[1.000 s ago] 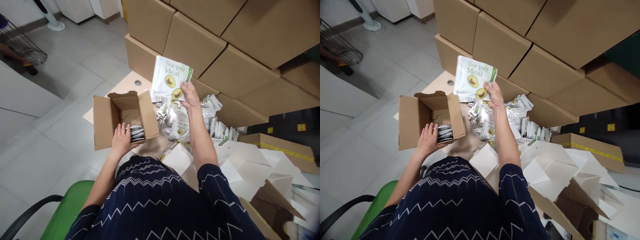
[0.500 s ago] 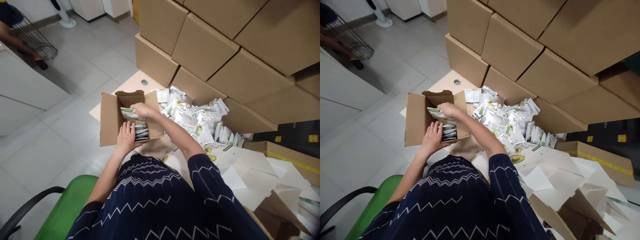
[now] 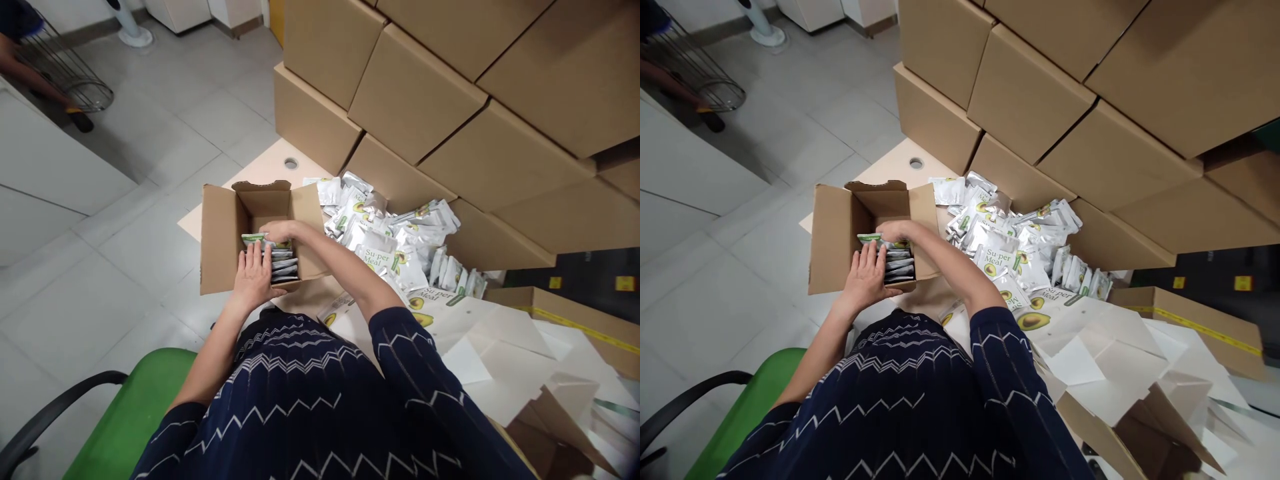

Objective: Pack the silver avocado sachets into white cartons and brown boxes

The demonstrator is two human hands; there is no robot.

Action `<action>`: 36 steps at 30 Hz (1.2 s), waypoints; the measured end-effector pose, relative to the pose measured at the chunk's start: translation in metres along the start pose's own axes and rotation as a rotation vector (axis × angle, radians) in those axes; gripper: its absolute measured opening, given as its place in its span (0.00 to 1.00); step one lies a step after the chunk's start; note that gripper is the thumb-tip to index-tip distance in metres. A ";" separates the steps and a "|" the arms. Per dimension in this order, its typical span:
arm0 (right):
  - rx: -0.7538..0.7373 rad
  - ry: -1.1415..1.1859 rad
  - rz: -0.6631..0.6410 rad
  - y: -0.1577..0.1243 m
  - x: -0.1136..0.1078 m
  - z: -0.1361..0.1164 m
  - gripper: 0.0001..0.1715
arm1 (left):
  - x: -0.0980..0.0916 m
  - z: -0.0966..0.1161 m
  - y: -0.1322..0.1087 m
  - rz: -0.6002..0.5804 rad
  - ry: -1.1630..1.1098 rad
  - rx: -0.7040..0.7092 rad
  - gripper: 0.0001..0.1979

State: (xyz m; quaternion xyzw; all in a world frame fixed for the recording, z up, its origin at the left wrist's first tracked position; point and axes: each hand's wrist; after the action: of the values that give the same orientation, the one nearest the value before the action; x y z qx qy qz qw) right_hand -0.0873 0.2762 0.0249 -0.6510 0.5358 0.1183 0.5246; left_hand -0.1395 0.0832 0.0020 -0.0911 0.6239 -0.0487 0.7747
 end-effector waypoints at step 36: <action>0.922 -0.080 0.482 -0.047 0.055 0.212 0.34 | 0.000 -0.001 0.000 0.015 0.017 -0.004 0.61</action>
State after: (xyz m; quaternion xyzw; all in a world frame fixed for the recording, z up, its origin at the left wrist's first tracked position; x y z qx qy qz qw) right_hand 0.0600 0.4103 -0.0775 -0.2053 0.6465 0.0121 0.7347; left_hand -0.1409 0.0833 0.0021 -0.0875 0.6312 -0.0424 0.7695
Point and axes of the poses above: each hand's wrist, its own y-axis towards the middle knuckle, its own x-axis out of the palm, z = x × y, and after that the axes turned 6 degrees about -y, right-handed
